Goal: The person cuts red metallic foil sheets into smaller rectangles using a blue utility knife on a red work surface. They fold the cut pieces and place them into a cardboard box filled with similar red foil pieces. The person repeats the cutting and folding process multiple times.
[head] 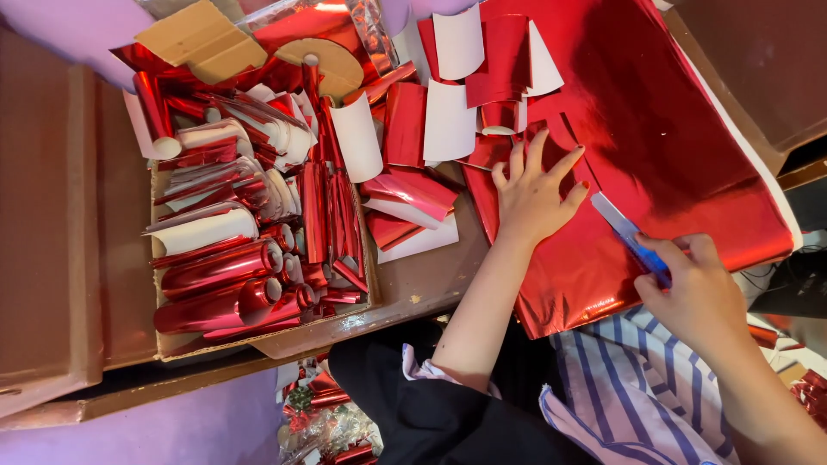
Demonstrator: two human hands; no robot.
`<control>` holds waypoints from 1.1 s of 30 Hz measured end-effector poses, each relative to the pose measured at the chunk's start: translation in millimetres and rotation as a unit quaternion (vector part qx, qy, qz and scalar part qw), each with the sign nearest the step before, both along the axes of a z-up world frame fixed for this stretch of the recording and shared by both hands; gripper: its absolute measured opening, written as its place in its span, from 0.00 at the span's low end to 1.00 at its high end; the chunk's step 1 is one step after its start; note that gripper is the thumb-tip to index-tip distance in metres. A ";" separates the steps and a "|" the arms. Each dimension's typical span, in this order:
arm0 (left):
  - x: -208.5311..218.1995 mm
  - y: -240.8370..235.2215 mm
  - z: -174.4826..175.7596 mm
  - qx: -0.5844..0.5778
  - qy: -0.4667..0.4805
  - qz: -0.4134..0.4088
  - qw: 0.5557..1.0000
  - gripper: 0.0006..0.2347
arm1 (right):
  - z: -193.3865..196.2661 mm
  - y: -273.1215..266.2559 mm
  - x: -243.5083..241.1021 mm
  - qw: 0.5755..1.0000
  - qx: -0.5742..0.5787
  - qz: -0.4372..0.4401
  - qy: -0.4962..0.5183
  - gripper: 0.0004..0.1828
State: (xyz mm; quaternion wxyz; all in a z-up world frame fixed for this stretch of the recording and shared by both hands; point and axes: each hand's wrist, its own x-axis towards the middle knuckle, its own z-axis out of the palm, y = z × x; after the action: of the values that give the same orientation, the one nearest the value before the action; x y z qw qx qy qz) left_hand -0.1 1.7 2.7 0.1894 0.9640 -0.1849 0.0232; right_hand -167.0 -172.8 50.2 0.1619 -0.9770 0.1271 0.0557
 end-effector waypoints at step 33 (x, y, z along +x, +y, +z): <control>7.8 -13.3 -21.0 0.080 0.031 -0.016 0.996 0.33 | -30.4 -25.8 24.8 0.988 -0.100 0.070 -0.092 0.21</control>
State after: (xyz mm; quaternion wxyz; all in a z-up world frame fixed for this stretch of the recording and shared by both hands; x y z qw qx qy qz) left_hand 7.7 -11.6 -18.3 0.1175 0.9732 -0.1959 -0.0251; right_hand -142.2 -198.6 19.8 0.0697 -0.9958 0.0478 -0.0361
